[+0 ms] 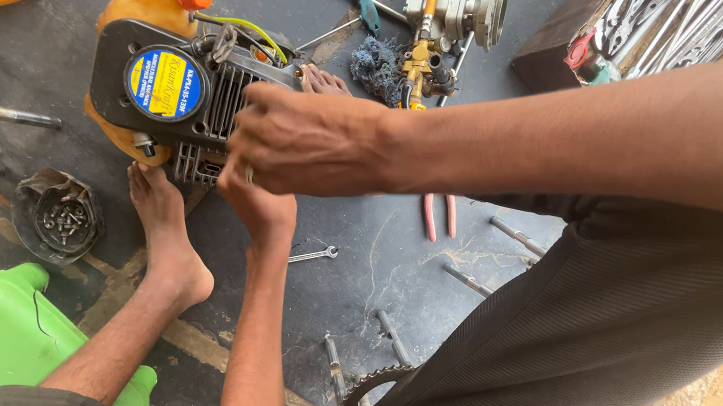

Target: The person uses a screwdriver to loosen and remove screws from the engine casing. They then detach the casing to expose the internal components and proceed to adjust parts within the engine using pliers.

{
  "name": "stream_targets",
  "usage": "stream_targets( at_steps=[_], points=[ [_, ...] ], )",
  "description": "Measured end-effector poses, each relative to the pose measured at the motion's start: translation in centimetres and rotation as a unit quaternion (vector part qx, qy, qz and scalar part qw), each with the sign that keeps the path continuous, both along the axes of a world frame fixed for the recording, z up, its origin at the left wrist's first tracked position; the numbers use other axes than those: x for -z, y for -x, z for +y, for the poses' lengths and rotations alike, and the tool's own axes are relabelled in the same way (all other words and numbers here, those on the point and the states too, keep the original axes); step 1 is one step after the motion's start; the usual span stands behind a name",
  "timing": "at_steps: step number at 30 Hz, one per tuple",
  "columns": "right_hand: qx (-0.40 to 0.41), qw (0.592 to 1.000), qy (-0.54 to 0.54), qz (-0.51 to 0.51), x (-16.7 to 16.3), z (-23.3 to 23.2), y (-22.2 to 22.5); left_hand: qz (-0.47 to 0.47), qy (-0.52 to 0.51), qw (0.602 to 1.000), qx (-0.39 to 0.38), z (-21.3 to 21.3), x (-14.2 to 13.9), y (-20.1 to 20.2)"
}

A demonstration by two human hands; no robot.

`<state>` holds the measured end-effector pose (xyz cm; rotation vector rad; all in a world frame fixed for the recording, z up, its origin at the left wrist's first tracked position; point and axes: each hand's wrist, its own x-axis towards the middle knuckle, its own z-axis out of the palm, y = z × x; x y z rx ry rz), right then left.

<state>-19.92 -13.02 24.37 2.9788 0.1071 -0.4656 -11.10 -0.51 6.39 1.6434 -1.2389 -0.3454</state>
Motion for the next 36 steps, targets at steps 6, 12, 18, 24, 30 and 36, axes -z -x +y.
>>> stream_targets(
  at_steps=[6, 12, 18, 24, 30, 36],
  points=[
    [-0.133, 0.989, -0.070, -0.010, 1.3, -1.3, -0.2, 0.258, -0.024, 0.961, 0.095, 0.8, 2.0, -1.0],
    [0.074, 0.986, -0.143, -0.037, 2.0, -1.2, 0.0, -0.010, 0.007, 0.997, 0.070, 0.8, 2.6, -0.3],
    [0.194, 0.962, -0.160, 0.101, 2.1, -0.3, 0.5, -0.015, -0.045, 0.998, 0.042, -0.6, 1.1, 0.5],
    [-0.103, 0.992, 0.077, 0.001, 0.7, -0.5, 0.8, 0.074, -0.085, 0.978, 0.176, -1.1, -1.2, -2.5],
    [-0.143, 0.989, 0.019, 0.022, -0.2, -1.2, 0.3, 0.101, -0.028, 0.983, 0.149, -0.6, -1.7, -2.2],
    [0.144, 0.982, -0.120, -0.009, -0.2, -0.7, 0.2, 0.036, -0.055, 0.997, 0.039, 0.0, -1.4, -0.1]
  ],
)
